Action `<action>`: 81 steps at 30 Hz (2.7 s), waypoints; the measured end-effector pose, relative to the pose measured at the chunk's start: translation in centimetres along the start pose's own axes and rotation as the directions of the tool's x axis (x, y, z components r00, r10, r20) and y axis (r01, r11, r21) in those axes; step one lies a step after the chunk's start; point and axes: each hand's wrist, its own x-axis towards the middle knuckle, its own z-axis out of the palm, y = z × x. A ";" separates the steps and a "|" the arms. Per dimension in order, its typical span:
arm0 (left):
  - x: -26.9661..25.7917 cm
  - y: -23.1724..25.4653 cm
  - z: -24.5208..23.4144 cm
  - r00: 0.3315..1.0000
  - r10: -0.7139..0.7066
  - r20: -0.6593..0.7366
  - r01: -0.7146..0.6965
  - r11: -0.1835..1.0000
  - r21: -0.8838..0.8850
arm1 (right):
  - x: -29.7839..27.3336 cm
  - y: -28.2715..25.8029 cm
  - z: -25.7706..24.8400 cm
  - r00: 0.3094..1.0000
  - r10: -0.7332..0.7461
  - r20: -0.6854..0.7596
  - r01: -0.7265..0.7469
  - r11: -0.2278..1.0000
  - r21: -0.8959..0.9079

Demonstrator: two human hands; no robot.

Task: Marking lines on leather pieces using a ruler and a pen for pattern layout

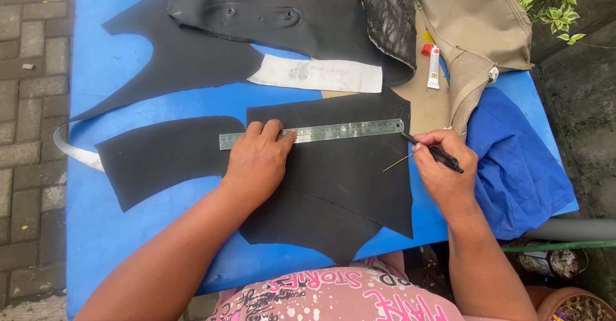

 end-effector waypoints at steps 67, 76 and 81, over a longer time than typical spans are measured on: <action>0.4 -0.6 -2.1 1.000 -0.016 -0.005 0.016 0.998 -0.058 | -1.8 -0.2 -0.9 0.988 -0.138 -0.075 0.119 0.971 -0.209; 0.2 -0.6 -1.8 0.999 -0.037 -0.008 0.037 0.998 -0.045 | -1.1 1.3 -0.3 0.990 -0.117 -0.081 0.092 0.961 -0.262; 0.2 -0.5 -1.8 0.999 -0.031 -0.025 0.029 0.999 -0.044 | -0.5 1.5 0.0 0.988 -0.134 -0.073 0.112 0.962 -0.250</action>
